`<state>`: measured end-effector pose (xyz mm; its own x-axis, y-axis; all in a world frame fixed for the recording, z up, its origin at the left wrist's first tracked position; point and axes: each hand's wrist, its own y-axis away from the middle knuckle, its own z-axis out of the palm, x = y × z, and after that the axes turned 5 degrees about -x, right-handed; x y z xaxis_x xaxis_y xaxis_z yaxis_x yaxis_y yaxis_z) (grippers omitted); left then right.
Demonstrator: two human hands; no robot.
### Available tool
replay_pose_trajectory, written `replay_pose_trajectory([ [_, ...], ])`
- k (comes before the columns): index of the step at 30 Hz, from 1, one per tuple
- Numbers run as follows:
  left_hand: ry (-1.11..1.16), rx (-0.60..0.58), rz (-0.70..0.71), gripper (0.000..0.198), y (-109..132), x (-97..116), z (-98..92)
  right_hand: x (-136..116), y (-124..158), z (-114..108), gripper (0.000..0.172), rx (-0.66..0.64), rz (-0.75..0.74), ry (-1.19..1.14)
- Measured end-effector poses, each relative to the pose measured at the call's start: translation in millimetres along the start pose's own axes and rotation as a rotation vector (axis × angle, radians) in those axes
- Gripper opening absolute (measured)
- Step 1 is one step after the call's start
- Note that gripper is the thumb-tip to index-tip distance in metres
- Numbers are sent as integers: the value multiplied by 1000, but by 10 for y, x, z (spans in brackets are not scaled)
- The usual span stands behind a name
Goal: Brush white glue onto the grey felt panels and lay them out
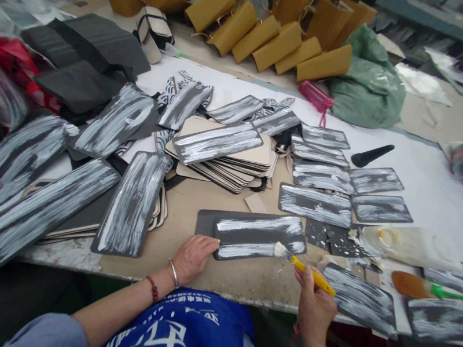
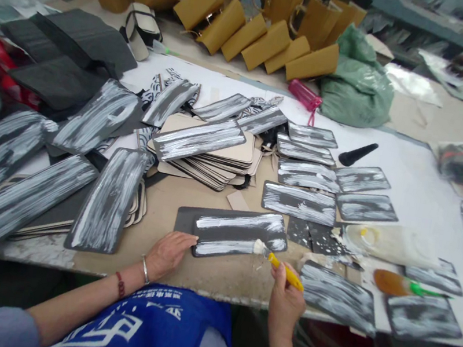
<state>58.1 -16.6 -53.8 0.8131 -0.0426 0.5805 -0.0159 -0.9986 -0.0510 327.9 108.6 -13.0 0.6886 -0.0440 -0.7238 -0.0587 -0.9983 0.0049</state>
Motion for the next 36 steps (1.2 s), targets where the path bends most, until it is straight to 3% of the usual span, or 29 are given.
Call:
replay_pose_trajectory([
  [4,26,24,1,47,14,8,9,-79,-78,-191,58,108,-24,227],
  [7,96,55,-10,49,19,-9,8,-240,25,-189,53,53,-98,172],
  [12,136,127,-7,46,49,-33,5,-552,282,163,42,-211,9,-191],
  [16,59,115,85,38,98,-21,5,-783,428,555,42,-350,90,-400],
  [21,-45,24,90,34,124,20,4,-806,511,834,40,-388,-14,-316],
  [25,-88,-62,53,32,117,50,-20,-642,370,704,45,-297,-150,-84],
  [29,-117,-123,35,31,106,69,-56,-637,253,502,51,-192,-187,27],
  [33,-137,-159,40,33,100,75,-59,-771,434,597,47,-331,-86,-160],
  [36,-148,-166,42,37,104,71,-43,-736,462,684,49,-430,41,-265],
])
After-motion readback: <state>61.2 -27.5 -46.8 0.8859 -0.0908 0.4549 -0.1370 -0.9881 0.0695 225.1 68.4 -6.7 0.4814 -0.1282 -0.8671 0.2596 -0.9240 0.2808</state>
